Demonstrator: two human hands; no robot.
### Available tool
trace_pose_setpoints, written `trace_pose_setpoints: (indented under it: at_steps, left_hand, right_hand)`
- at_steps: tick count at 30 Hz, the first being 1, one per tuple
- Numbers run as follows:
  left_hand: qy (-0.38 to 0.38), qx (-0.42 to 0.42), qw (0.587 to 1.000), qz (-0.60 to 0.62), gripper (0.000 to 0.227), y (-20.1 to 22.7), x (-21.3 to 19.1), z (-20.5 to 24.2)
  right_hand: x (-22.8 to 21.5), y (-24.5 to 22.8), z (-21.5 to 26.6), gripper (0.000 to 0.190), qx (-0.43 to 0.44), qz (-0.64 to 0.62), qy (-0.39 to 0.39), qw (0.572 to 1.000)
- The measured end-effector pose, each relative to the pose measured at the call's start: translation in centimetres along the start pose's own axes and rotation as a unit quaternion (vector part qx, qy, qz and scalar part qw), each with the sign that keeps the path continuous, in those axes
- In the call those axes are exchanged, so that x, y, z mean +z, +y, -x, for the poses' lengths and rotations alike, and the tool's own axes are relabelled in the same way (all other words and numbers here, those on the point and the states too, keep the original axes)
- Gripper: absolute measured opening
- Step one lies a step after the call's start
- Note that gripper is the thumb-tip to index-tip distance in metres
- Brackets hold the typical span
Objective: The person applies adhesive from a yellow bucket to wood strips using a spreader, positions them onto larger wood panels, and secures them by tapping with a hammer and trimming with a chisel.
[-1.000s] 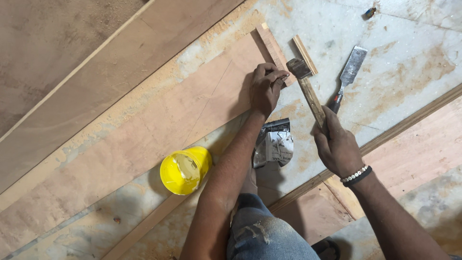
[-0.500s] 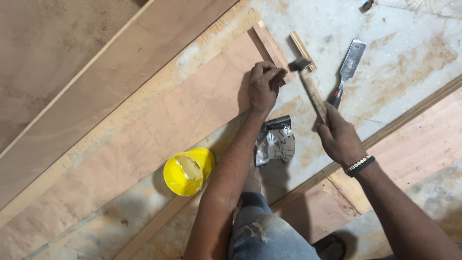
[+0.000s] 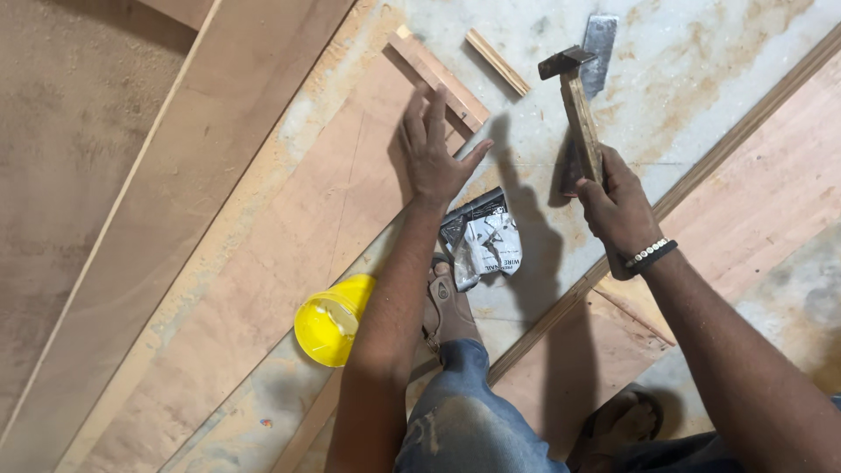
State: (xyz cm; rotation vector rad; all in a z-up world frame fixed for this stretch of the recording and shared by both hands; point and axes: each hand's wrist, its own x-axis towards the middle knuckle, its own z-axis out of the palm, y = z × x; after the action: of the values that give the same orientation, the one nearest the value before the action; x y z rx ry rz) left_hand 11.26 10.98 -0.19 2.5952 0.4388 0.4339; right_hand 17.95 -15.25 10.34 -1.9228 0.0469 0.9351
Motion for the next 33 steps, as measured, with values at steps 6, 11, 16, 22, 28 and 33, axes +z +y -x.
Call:
trace_pose_setpoints:
  at_steps: [6, 11, 16, 22, 28, 33]
  left_hand:
    - [-0.057, -0.007, 0.989, -0.137, 0.111, -0.5, 0.1, -0.5]
    - [-0.046, -0.024, 0.991, -0.125, 0.106, -0.5, 0.5, -0.4]
    - [-0.057, -0.051, 0.99, -0.119, 0.107, -0.4, 0.4, -0.7]
    - [-0.059, -0.051, 0.989, -0.127, 0.105, -0.2, 0.5, -0.6]
    - [-0.043, -0.041, 0.99, -0.129, 0.104, 0.1, 0.2, -0.7]
    - [-0.059, -0.06, 0.987, -0.138, 0.105, -0.1, 0.5, -0.6]
  right_hand:
    - [-1.0, 1.2, 0.0, 0.047, 0.005, 0.048, -0.004, 0.999]
    - [-1.5, 2.4, -0.5, 0.041, -0.094, 0.123, -0.004, 0.988]
    - [-1.2, 2.1, -0.3, 0.026, 0.033, 0.19, -0.04, 0.98]
    - [-0.9, 2.1, -0.6, 0.028, 0.001, 0.182, -0.03, 0.983]
    - [-0.8, 1.6, -0.1, 0.031, 0.019, 0.219, -0.039, 0.975]
    - [-0.2, -0.2, 0.8, 0.044, -0.023, 0.192, -0.059, 0.979]
